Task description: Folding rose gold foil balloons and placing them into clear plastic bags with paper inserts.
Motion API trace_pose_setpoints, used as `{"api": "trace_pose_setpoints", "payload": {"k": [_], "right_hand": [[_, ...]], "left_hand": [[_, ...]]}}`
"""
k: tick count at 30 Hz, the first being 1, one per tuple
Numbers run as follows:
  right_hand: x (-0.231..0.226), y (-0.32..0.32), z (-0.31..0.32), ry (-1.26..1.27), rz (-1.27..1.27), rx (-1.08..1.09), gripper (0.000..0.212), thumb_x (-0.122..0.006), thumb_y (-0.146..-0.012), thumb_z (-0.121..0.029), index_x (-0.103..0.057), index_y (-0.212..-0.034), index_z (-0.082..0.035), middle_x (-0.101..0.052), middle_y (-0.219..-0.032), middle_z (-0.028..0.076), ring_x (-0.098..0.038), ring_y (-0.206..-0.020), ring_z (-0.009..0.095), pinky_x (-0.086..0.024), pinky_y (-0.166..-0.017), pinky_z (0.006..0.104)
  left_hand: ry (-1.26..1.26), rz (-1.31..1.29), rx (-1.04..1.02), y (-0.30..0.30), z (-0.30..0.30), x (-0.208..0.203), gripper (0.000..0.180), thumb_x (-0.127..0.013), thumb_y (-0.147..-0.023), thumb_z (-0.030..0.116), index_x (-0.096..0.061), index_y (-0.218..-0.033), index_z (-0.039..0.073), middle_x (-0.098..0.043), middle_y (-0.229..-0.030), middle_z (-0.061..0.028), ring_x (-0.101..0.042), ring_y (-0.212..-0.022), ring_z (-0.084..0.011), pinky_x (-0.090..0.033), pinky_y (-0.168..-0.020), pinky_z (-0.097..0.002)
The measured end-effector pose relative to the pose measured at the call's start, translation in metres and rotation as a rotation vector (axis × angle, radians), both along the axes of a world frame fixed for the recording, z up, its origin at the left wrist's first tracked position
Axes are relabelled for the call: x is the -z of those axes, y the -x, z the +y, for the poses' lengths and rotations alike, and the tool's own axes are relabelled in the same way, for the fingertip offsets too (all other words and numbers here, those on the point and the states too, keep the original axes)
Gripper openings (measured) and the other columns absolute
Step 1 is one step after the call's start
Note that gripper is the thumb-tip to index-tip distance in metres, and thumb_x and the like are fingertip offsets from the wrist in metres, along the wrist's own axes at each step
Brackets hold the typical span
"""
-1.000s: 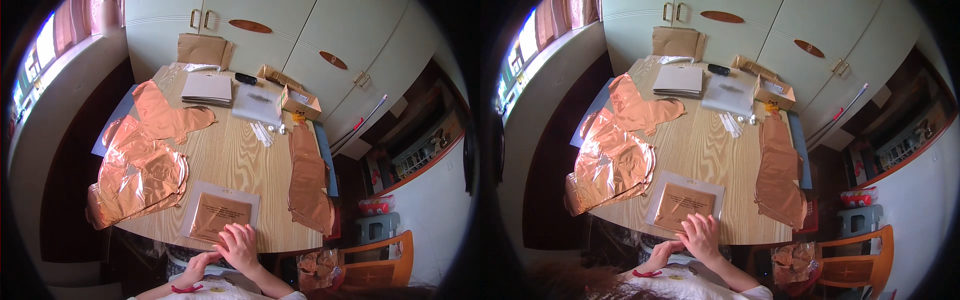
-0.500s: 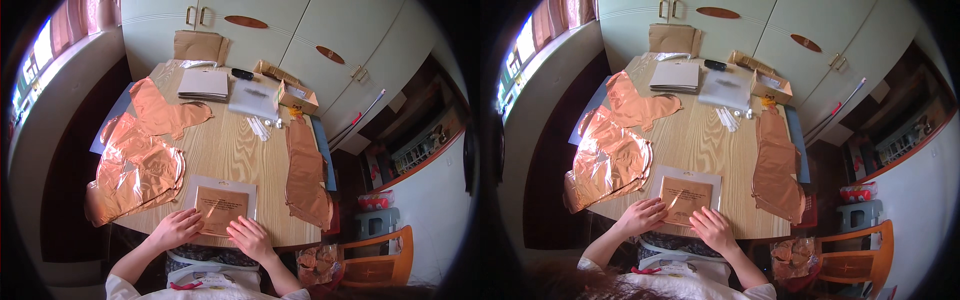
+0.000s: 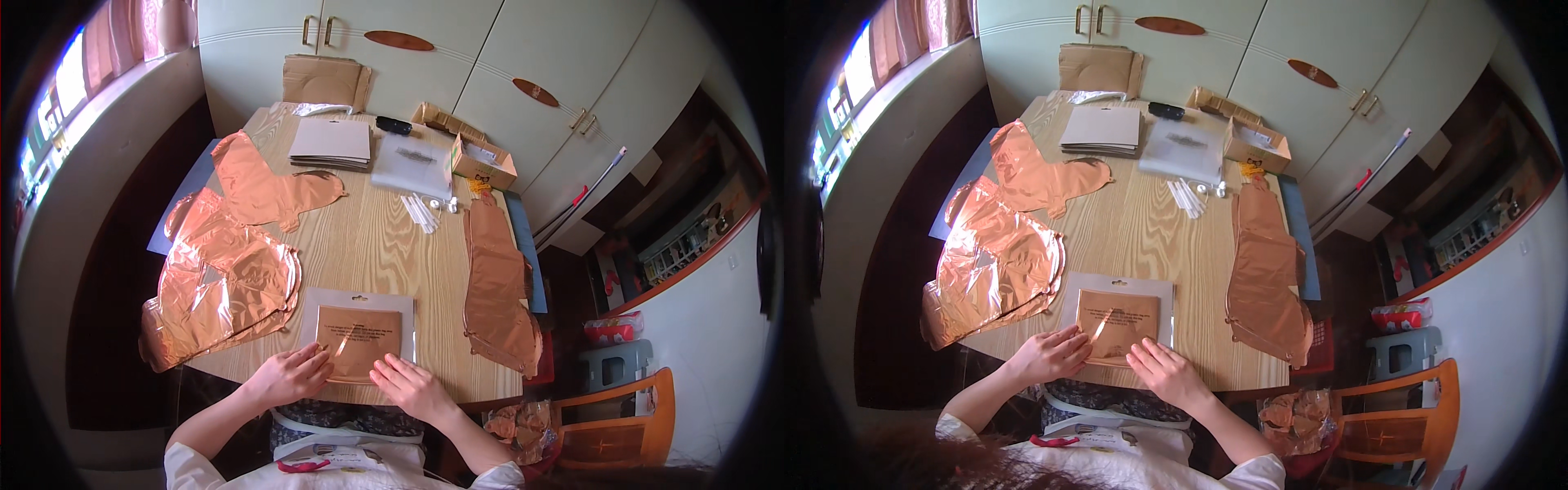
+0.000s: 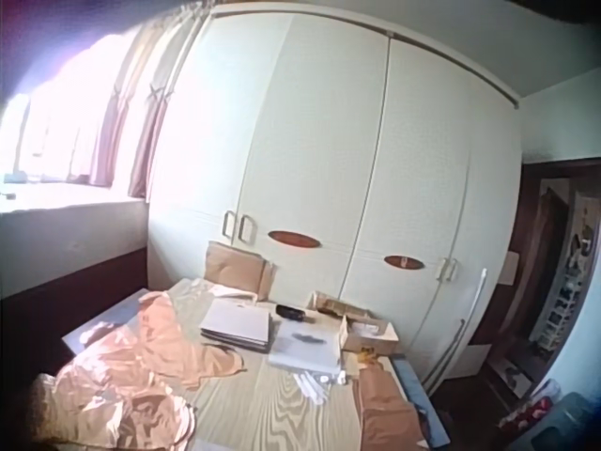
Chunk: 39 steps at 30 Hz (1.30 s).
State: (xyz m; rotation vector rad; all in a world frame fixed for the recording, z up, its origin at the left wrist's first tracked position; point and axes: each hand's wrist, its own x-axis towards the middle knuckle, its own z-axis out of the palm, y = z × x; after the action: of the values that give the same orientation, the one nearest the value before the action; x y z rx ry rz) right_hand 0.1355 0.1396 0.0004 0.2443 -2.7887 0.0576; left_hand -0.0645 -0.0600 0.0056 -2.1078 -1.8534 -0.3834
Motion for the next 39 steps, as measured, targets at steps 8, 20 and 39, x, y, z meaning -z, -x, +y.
{"api": "trace_pose_setpoints", "payload": {"k": [8, 20, 39], "right_hand": [[0.008, -0.011, 0.0, 0.081, -0.019, -0.015, 0.029, -0.056, -0.085, -0.013, -0.064, -0.112, -0.007, -0.064, -0.115, 0.008, -0.06, -0.11, 0.026, -0.05, -0.094, 0.0353], [0.011, -0.037, -0.034, 0.124, 0.09, -0.01, 0.023, -0.065, -0.082, -0.016, -0.068, -0.105, -0.01, -0.067, -0.108, 0.005, -0.063, -0.103, 0.022, -0.053, -0.086, 0.0326], [0.0, -0.025, -0.018, 0.168, 0.127, -0.05, 0.02, -0.065, -0.079, -0.012, -0.067, -0.098, -0.007, -0.068, -0.1, 0.004, -0.065, -0.097, 0.019, -0.055, -0.078, 0.0295]], "left_hand": [[0.041, 0.066, -0.008, -0.01, -0.012, -0.002, 0.035, -0.067, -0.073, 0.019, -0.065, -0.107, 0.011, -0.062, -0.112, -0.0039, -0.063, -0.1, -0.0206, -0.056, -0.066, -0.0265], [0.107, -0.068, -0.031, -0.036, -0.045, -0.002, 0.041, -0.071, -0.072, 0.023, -0.063, -0.111, 0.014, -0.061, -0.114, -0.0023, -0.062, -0.103, -0.0212, -0.056, -0.072, -0.0284], [0.053, -0.001, 0.015, -0.028, -0.034, -0.012, 0.026, -0.068, -0.075, 0.016, -0.064, -0.099, 0.009, -0.064, -0.101, -0.0033, -0.066, -0.094, -0.0197, -0.056, -0.061, -0.0267]]}}
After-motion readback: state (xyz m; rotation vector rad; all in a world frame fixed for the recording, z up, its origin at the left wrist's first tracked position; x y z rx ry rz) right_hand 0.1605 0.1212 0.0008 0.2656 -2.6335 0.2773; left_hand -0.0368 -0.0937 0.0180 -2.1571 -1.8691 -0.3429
